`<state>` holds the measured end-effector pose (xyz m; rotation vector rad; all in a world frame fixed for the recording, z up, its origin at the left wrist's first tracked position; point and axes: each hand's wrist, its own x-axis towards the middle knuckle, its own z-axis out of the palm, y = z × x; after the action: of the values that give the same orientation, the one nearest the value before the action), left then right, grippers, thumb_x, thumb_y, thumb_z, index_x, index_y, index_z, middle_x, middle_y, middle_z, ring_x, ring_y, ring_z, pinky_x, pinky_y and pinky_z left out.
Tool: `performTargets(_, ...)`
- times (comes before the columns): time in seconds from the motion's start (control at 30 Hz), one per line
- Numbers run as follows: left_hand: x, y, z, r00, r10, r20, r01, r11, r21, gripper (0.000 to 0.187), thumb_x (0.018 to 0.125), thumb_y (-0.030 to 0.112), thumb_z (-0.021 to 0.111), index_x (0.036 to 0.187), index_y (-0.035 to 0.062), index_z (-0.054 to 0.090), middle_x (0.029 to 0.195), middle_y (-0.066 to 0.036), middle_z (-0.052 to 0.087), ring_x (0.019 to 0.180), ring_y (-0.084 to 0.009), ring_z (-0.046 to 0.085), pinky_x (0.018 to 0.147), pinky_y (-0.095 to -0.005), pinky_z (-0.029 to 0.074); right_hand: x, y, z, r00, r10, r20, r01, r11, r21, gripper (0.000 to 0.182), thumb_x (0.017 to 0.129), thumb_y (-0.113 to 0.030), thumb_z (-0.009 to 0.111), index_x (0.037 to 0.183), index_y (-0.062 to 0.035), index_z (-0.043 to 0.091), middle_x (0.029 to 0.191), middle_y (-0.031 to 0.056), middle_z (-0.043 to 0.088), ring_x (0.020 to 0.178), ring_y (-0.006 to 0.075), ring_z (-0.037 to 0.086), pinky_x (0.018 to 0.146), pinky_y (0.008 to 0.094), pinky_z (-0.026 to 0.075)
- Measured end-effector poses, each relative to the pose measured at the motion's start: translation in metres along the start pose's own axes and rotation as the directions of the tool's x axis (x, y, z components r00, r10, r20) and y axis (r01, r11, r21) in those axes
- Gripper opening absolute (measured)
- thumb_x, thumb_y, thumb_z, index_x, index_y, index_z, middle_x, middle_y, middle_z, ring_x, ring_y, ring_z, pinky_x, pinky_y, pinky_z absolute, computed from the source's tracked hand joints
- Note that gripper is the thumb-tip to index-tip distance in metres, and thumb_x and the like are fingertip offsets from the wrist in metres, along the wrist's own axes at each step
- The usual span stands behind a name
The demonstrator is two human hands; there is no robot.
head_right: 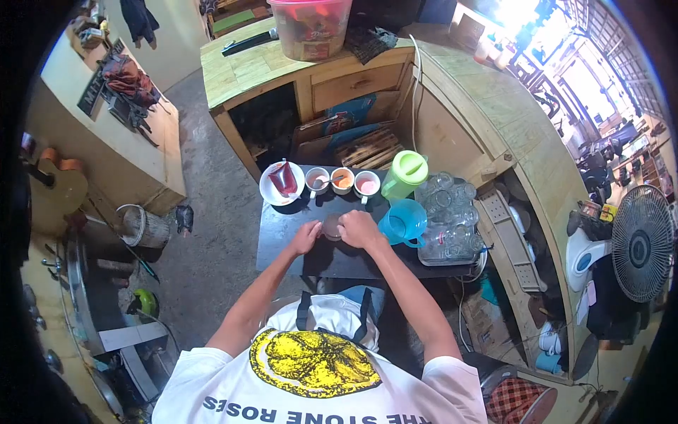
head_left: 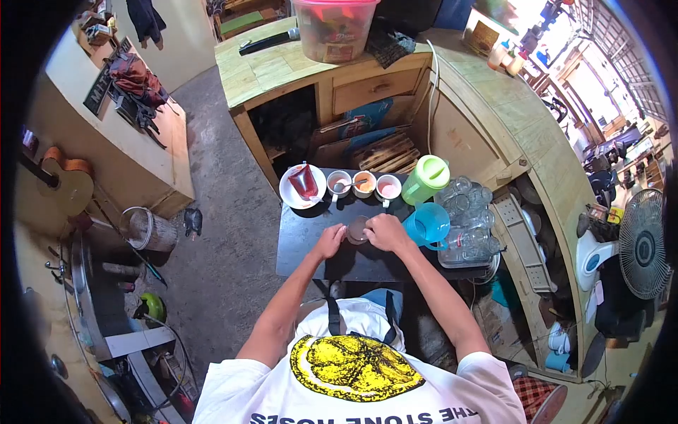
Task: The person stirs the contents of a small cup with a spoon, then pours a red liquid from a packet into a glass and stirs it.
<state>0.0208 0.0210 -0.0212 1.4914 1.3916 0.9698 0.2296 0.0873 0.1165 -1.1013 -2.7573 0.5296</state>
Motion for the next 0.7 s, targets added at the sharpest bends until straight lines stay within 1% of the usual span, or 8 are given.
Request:
performTargets(0.07, 0.0004, 0.0008, -0.0005, 1.0, -0.002, 0.005, 0.002, 1.0, -0.011, 0.039, 0.103, 0.027, 0.041, 0.08, -0.0022, 0.054, 0.068, -0.014, 0.056, 0.065, -0.0279, 0.055, 0.065, -0.0401, 0.045, 0.0013, 0.0007, 0.0095, 0.993, -0.022, -0.119, 0.03, 0.998, 0.062, 0.021, 0.086, -0.02, 0.062, 0.076, -0.0028, 0.069, 0.077, 0.0178, 0.068, 0.072, 0.036, 0.068, 0.067, 0.0468, 0.055)
performTargets(0.17, 0.002, 0.0012, -0.0006, 1.0, -0.018, 0.015, 0.019, 1.0, -0.014, 0.039, 0.103, 0.027, 0.042, 0.08, -0.0021, 0.054, 0.068, -0.013, 0.056, 0.065, -0.0265, 0.055, 0.065, -0.0394, 0.045, 0.0037, -0.0058, 0.0023, 0.963, 0.073, -0.258, -0.066, 0.997, 0.035, 0.02, 0.085, -0.02, 0.063, 0.077, -0.0024, 0.069, 0.078, 0.0186, 0.069, 0.072, 0.0373, 0.068, 0.068, 0.0483, 0.055)
performTargets(0.27, 0.0, -0.0026, -0.0012, 1.0, -0.021, 0.015, 0.021, 1.0, -0.007, 0.04, 0.103, 0.028, 0.042, 0.08, -0.0021, 0.054, 0.068, -0.012, 0.056, 0.065, -0.0253, 0.055, 0.064, -0.0389, 0.045, 0.002, -0.0008, 0.006, 0.976, 0.103, -0.191, -0.119, 0.99, -0.072, 0.02, 0.085, -0.02, 0.063, 0.078, -0.0027, 0.07, 0.079, 0.0176, 0.069, 0.073, 0.0366, 0.068, 0.069, 0.0481, 0.055)
performTargets(0.37, 0.0, 0.0023, -0.0017, 1.0, -0.016, 0.018, 0.016, 1.0, -0.007, 0.04, 0.103, 0.029, 0.042, 0.08, -0.0021, 0.054, 0.069, -0.013, 0.056, 0.065, -0.0254, 0.055, 0.065, -0.0391, 0.045, -0.0011, -0.0025, 0.0024, 0.993, 0.117, 0.029, -0.114, 0.989, -0.09, 0.022, 0.087, -0.023, 0.063, 0.078, -0.0041, 0.07, 0.08, 0.017, 0.069, 0.075, 0.037, 0.067, 0.068, 0.0479, 0.053)
performTargets(0.47, -0.0005, 0.0058, -0.0021, 0.999, -0.032, 0.011, 0.032, 0.999, -0.017, 0.04, 0.103, 0.028, 0.042, 0.08, -0.0018, 0.054, 0.069, -0.014, 0.057, 0.066, -0.0273, 0.056, 0.065, -0.0403, 0.045, 0.0015, -0.0036, 0.0051, 0.996, 0.059, -0.072, -0.055, 0.997, 0.047, 0.023, 0.087, -0.024, 0.064, 0.077, -0.0046, 0.07, 0.079, 0.0182, 0.069, 0.075, 0.0361, 0.068, 0.068, 0.0475, 0.054)
performTargets(0.57, -0.0002, 0.0056, -0.001, 1.0, -0.015, 0.008, 0.015, 1.0, -0.002, 0.04, 0.103, 0.029, 0.041, 0.08, -0.0018, 0.054, 0.07, -0.015, 0.057, 0.066, -0.0297, 0.057, 0.065, -0.0415, 0.045, 0.0057, -0.0071, 0.0025, 0.959, 0.146, -0.243, -0.138, 0.989, 0.053, 0.023, 0.087, -0.023, 0.064, 0.076, -0.0035, 0.07, 0.077, 0.0183, 0.069, 0.076, 0.0363, 0.068, 0.07, 0.0481, 0.054)
performTargets(0.67, -0.0007, 0.0004, -0.0012, 1.0, -0.018, 0.013, 0.018, 1.0, 0.004, 0.04, 0.103, 0.029, 0.041, 0.081, -0.0021, 0.054, 0.07, -0.016, 0.058, 0.068, -0.0316, 0.057, 0.066, -0.0424, 0.045, 0.0056, -0.0065, 0.0026, 0.959, 0.154, -0.238, -0.168, 0.985, -0.039, 0.024, 0.087, -0.023, 0.063, 0.074, -0.0035, 0.069, 0.077, 0.0177, 0.069, 0.075, 0.0368, 0.068, 0.07, 0.0483, 0.054)
performTargets(0.7, 0.001, -0.0007, -0.0007, 1.0, -0.023, 0.016, 0.023, 1.0, 0.002, 0.04, 0.103, 0.029, 0.041, 0.081, -0.0023, 0.054, 0.07, -0.016, 0.058, 0.068, -0.0322, 0.058, 0.066, -0.0427, 0.045, 0.005, -0.0049, 0.0032, 0.972, 0.156, -0.174, -0.17, 0.983, -0.068, 0.024, 0.087, -0.024, 0.064, 0.074, -0.0034, 0.069, 0.077, 0.0176, 0.069, 0.075, 0.0369, 0.068, 0.069, 0.0485, 0.054)
